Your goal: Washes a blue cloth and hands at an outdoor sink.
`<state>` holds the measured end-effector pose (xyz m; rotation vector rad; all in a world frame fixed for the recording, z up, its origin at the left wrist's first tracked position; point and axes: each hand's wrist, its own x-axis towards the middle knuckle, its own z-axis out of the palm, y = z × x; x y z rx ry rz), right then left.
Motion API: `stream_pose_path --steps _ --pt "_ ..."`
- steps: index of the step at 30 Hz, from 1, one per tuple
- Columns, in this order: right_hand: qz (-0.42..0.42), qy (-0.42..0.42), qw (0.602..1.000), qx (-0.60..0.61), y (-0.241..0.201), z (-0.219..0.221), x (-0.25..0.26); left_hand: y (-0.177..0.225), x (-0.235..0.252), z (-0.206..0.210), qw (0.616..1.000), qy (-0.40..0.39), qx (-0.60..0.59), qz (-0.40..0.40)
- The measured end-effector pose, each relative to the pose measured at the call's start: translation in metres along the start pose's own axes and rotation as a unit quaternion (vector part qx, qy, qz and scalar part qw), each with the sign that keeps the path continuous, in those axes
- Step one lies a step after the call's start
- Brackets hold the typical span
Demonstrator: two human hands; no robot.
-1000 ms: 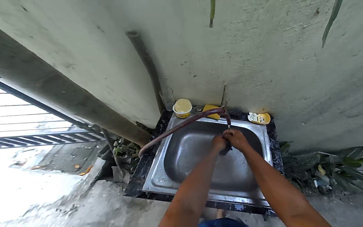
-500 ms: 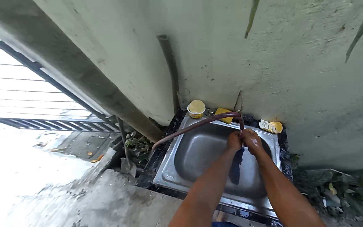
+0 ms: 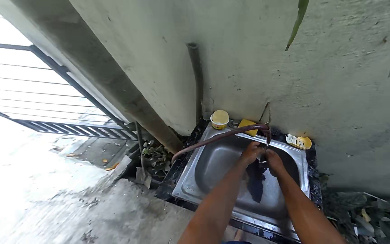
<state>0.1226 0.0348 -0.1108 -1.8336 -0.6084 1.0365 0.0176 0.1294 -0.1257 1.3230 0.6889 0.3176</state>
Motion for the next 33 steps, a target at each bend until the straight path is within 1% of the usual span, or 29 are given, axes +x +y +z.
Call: stream_pose_path --steps 2,3,4,5,6,7,8,9,10,11,12,13,15,17,19,20,22,23,24,26,27,29,31,33 --pt "-0.036 0.025 0.999 0.008 -0.018 0.010 0.002 -0.017 -0.006 -0.011 0.999 -0.034 0.005 -0.019" --pt "-0.059 0.025 0.998 -0.021 -0.027 0.016 0.003 -0.026 -0.012 -0.015 0.998 -0.048 0.025 -0.032" --pt "-0.075 0.013 0.995 -0.067 -0.037 0.022 0.004 -0.033 -0.016 -0.022 0.992 -0.074 0.084 -0.054" --pt "-0.081 -0.004 0.989 -0.123 -0.048 0.029 0.005 -0.036 -0.021 -0.028 0.973 -0.109 0.190 -0.078" --pt "-0.079 -0.025 0.980 -0.179 -0.060 0.037 0.007 -0.037 -0.025 -0.033 0.935 -0.143 0.305 -0.109" --pt "-0.079 -0.046 0.971 -0.222 -0.073 0.047 0.010 -0.035 -0.032 -0.033 0.888 -0.165 0.404 -0.147" --pt "-0.087 -0.055 0.962 -0.252 -0.085 0.059 0.012 -0.030 -0.041 -0.033 0.842 -0.182 0.474 -0.184" --pt "-0.104 -0.055 0.954 -0.277 -0.097 0.073 0.015 -0.019 -0.052 -0.033 0.809 -0.189 0.515 -0.213" --pt "-0.131 -0.049 0.942 -0.304 -0.107 0.087 0.022 -0.004 -0.063 -0.034 0.791 -0.193 0.534 -0.230" --pt "-0.156 -0.042 0.931 -0.326 -0.115 0.100 0.034 0.015 -0.075 -0.037 0.781 -0.197 0.541 -0.242" --pt "-0.171 -0.034 0.923 -0.343 -0.123 0.111 0.049 0.024 -0.080 -0.043 0.781 -0.194 0.541 -0.242" --pt "-0.175 -0.026 0.918 -0.354 -0.131 0.122 0.062 0.023 -0.081 -0.050 0.788 -0.182 0.540 -0.234" --pt "-0.172 -0.009 0.911 -0.375 -0.143 0.136 0.081 0.010 -0.078 -0.069 0.802 -0.136 0.539 -0.217" --pt "-0.139 0.002 0.918 -0.372 -0.155 0.147 0.089 0.011 -0.085 -0.090 0.798 -0.110 0.542 -0.239" --pt "-0.093 -0.002 0.907 -0.411 -0.167 0.159 0.100 0.012 -0.093 -0.108 0.786 -0.094 0.549 -0.268" --pt "-0.089 -0.005 0.893 -0.442 -0.170 0.165 0.106 0.011 -0.096 -0.116 0.780 -0.094 0.555 -0.274" --pt "-0.113 0.006 0.864 -0.491 -0.169 0.175 0.116 0.007 -0.097 -0.128 0.775 -0.105 0.562 -0.271" --pt "-0.121 0.014 0.857 -0.501 -0.167 0.178 0.120 0.008 -0.097 -0.130 0.776 -0.111 0.560 -0.267" --pt "-0.114 0.019 0.859 -0.498 -0.167 0.180 0.122 0.009 -0.096 -0.131 0.782 -0.114 0.554 -0.262" --pt "-0.081 0.032 0.874 -0.477 -0.168 0.181 0.123 0.010 -0.089 -0.132 0.804 -0.114 0.529 -0.245" --pt "-0.064 0.039 0.880 -0.469 -0.168 0.181 0.122 0.008 -0.085 -0.133 0.822 -0.101 0.510 -0.231" --pt "-0.043 0.030 0.878 -0.477 -0.174 0.181 0.116 0.004 -0.075 -0.138 0.867 -0.060 0.455 -0.194" --pt "-0.040 -0.001 0.866 -0.499 -0.179 0.180 0.111 0.009 -0.070 -0.137 0.902 0.012 0.401 -0.160" --pt "-0.042 -0.012 0.866 -0.498 -0.182 0.178 0.106 0.011 -0.064 -0.134 0.916 0.127 0.366 -0.105"
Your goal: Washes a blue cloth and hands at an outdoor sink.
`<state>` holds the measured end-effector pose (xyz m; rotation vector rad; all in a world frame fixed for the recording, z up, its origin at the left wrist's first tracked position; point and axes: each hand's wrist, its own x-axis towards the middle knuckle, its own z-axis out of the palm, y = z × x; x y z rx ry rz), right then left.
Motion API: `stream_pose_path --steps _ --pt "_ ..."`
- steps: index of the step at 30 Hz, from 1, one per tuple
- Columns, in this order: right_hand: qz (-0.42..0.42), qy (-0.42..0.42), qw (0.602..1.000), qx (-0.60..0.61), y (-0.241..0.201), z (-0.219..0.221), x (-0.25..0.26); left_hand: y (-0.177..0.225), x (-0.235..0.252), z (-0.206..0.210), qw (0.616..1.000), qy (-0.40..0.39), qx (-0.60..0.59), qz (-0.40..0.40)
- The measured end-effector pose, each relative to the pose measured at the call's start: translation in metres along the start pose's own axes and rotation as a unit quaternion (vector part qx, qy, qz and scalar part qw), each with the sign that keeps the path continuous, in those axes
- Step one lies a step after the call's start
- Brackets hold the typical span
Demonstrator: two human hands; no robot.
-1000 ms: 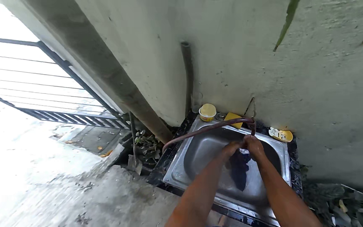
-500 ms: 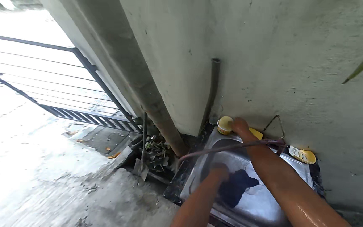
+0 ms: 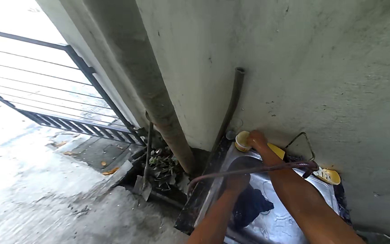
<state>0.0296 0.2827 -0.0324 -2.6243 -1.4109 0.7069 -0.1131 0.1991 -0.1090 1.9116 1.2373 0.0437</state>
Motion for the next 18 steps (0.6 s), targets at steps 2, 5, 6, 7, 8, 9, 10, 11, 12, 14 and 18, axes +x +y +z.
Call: stream_pose_path --steps 2,5,6,7,8,9,10,11,12,14,18 --pt "0.020 0.006 0.999 0.026 0.001 -0.003 -0.001 -0.001 0.014 0.007 0.985 0.148 -0.079 0.034" --pt "0.019 0.007 1.000 0.017 0.010 0.002 0.003 0.006 0.042 0.012 0.942 0.283 -0.169 0.059" --pt "0.003 0.013 1.000 0.003 0.011 0.004 0.006 0.010 0.050 0.010 0.931 0.306 -0.187 0.063" --pt "-0.018 0.025 1.000 -0.004 0.013 0.007 0.010 0.014 0.057 0.007 0.924 0.318 -0.202 0.066" --pt "-0.033 0.038 0.999 -0.006 0.014 0.009 0.013 0.018 0.060 0.004 0.922 0.317 -0.213 0.065" --pt "-0.044 0.047 0.998 0.002 0.016 0.011 0.014 0.020 0.063 0.002 0.923 0.314 -0.214 0.061" --pt "-0.051 0.050 0.997 0.019 0.018 0.011 0.013 0.020 0.066 0.002 0.926 0.313 -0.204 0.055" --pt "-0.056 0.058 0.996 0.044 0.018 0.008 0.009 0.020 0.070 0.002 0.928 0.313 -0.193 0.053" --pt "-0.057 0.070 0.994 0.068 0.017 0.003 0.003 0.019 0.073 0.002 0.930 0.315 -0.183 0.050" --pt "-0.053 0.098 0.990 0.084 0.012 -0.010 -0.011 0.018 0.077 0.000 0.939 0.299 -0.166 0.035" --pt "-0.105 0.118 0.987 0.007 0.009 -0.009 -0.015 0.021 0.074 -0.006 0.956 0.247 -0.158 0.002"
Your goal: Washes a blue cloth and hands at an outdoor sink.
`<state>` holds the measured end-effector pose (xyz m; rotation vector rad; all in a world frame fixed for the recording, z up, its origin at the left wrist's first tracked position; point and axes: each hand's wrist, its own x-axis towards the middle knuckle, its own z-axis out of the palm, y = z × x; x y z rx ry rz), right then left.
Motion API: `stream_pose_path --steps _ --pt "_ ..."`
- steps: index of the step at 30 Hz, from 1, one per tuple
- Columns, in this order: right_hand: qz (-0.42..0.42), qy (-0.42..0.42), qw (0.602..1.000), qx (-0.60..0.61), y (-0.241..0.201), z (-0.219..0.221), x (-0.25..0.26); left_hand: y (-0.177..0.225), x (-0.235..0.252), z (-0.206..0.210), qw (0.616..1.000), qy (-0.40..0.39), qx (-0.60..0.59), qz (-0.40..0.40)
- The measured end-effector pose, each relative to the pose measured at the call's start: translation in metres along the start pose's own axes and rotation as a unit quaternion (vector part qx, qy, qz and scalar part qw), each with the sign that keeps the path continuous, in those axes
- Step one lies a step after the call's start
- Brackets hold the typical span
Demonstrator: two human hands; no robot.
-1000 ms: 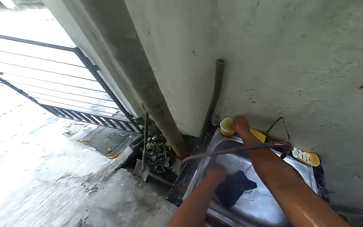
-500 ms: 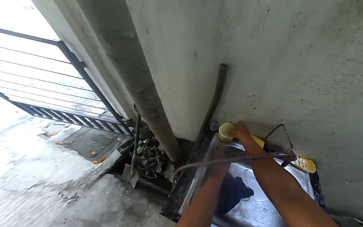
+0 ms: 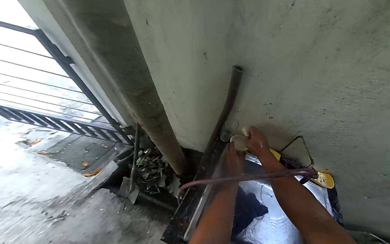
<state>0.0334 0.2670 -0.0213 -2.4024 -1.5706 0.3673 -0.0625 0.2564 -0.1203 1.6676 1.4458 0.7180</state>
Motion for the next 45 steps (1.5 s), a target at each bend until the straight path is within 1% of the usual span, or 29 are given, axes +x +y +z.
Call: stream_pose_path --steps 3,5,8,12,15,19,23,25,27,30,32,34,36,38,39,41,42,43,44,45 --pt "-0.059 -0.097 0.991 -0.065 0.003 0.018 0.011 0.001 -0.002 0.001 1.000 0.020 0.006 0.015" --pt "-0.063 -0.150 0.982 -0.093 0.001 0.026 0.021 0.001 -0.003 0.000 0.999 0.028 0.015 0.019" --pt "-0.052 -0.187 0.974 -0.115 -0.002 0.032 0.033 0.000 -0.003 -0.002 0.999 0.037 0.005 0.026" --pt "-0.075 -0.221 0.963 -0.132 -0.008 0.034 0.044 0.002 -0.001 -0.002 0.999 0.028 0.015 0.010" --pt "-0.081 -0.252 0.960 -0.096 -0.009 0.032 0.049 0.001 -0.001 0.000 0.999 0.026 0.022 0.000" --pt "-0.086 -0.282 0.955 -0.008 0.002 0.028 0.054 -0.002 -0.003 0.003 0.999 0.046 0.010 0.012" --pt "-0.061 -0.308 0.947 0.063 0.010 0.025 0.054 -0.008 -0.001 0.007 0.999 0.044 0.017 0.014" --pt "-0.028 -0.308 0.945 0.104 0.019 0.030 0.060 -0.009 -0.002 0.006 0.999 0.038 0.016 0.018" --pt "0.024 -0.294 0.938 0.182 0.026 0.031 0.060 -0.009 -0.003 0.005 0.999 0.029 0.016 0.025" --pt "0.096 -0.254 0.912 0.307 0.028 0.020 0.047 -0.006 -0.003 0.004 0.999 0.017 0.042 0.015" --pt "0.108 -0.238 0.898 0.355 0.034 0.012 0.038 -0.002 -0.004 0.000 0.999 0.004 0.052 0.006" --pt "0.108 -0.208 0.888 0.397 0.041 0.006 0.022 -0.003 -0.003 -0.001 0.998 0.007 0.060 0.009" --pt "0.113 -0.172 0.862 0.463 0.048 0.001 -0.005 -0.006 -0.006 -0.001 0.999 0.014 0.047 0.019" --pt "0.125 -0.115 0.821 0.544 0.058 0.008 -0.033 -0.011 -0.011 -0.004 1.000 0.002 0.008 0.029" --pt "0.132 -0.099 0.800 0.577 0.064 0.013 -0.048 -0.017 -0.015 -0.003 0.999 -0.001 -0.012 0.036" --pt "0.151 -0.113 0.769 0.611 0.082 0.027 -0.073 -0.031 -0.028 0.001 0.999 -0.010 -0.005 0.050" --pt "0.160 -0.116 0.771 0.606 0.086 0.033 -0.085 -0.036 -0.037 -0.001 0.998 -0.035 0.012 0.054" --pt "0.158 -0.111 0.795 0.575 0.090 0.041 -0.096 -0.041 -0.046 -0.004 0.994 -0.079 0.043 0.057" --pt "0.148 -0.100 0.838 0.516 0.092 0.051 -0.105 -0.045 -0.052 -0.007 0.981 -0.156 0.101 0.051" --pt "0.124 -0.095 0.888 0.432 0.093 0.061 -0.113 -0.049 -0.056 -0.009 0.955 -0.242 0.166 0.038"
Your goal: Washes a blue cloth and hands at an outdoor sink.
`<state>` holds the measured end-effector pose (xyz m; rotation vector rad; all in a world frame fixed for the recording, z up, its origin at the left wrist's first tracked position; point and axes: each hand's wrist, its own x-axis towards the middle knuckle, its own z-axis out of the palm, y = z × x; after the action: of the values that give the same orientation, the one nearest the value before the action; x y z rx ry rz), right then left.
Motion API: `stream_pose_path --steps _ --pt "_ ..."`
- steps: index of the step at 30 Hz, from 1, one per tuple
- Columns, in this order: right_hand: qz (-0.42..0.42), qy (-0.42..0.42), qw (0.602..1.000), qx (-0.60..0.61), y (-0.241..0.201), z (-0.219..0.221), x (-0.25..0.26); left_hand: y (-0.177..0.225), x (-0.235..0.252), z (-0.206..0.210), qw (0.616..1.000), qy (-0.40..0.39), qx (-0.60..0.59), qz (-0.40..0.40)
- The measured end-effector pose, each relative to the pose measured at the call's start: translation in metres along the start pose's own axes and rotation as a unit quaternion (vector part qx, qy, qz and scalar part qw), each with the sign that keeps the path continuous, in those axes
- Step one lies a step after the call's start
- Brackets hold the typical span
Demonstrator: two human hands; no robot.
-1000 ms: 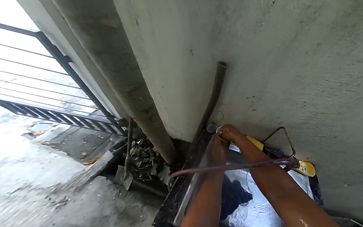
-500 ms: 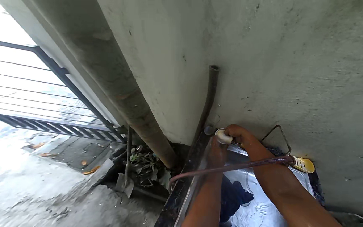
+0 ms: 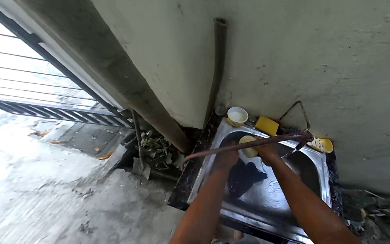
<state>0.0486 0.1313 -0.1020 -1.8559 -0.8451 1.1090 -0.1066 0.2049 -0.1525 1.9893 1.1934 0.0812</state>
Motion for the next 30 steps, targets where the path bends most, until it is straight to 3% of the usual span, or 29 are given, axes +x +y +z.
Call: stream_pose_path --steps 2,5,7,12,14,18,21,23,26,28,30 --pt "-0.058 -0.024 0.973 -0.221 0.022 0.016 -0.010 -0.013 -0.002 0.010 0.988 -0.115 0.102 -0.015" --pt "-0.135 -0.156 0.871 -0.445 0.072 0.042 -0.019 -0.025 0.001 0.023 0.975 -0.148 0.166 -0.011" --pt "-0.112 -0.238 0.835 -0.483 0.096 0.053 -0.026 -0.019 0.002 0.025 0.969 -0.153 0.192 -0.027" --pt "-0.055 -0.300 0.799 -0.517 0.097 0.034 -0.055 -0.013 0.003 0.030 0.967 -0.143 0.209 -0.040" --pt "-0.032 -0.280 0.828 -0.485 0.082 0.017 -0.062 -0.016 0.005 0.031 0.969 -0.139 0.203 -0.037" --pt "0.010 -0.104 0.955 -0.276 0.022 -0.013 -0.061 -0.007 0.006 0.019 0.975 -0.149 0.154 -0.052" --pt "-0.024 0.019 0.971 -0.237 -0.040 -0.017 -0.047 0.012 0.004 0.001 0.995 -0.054 0.063 -0.046" --pt "-0.118 0.091 0.943 -0.296 -0.068 -0.012 -0.025 0.020 0.009 -0.005 0.996 0.085 0.009 -0.015" --pt "-0.235 0.178 0.884 -0.362 -0.086 0.004 0.025 0.030 0.026 -0.015 0.964 0.244 -0.107 0.000" --pt "-0.245 0.161 0.869 -0.398 -0.096 0.018 0.054 0.035 0.038 -0.023 0.942 0.300 -0.154 0.000" --pt "-0.187 0.094 0.855 -0.475 -0.108 0.031 0.083 0.037 0.050 -0.028 0.940 0.309 -0.149 0.002"
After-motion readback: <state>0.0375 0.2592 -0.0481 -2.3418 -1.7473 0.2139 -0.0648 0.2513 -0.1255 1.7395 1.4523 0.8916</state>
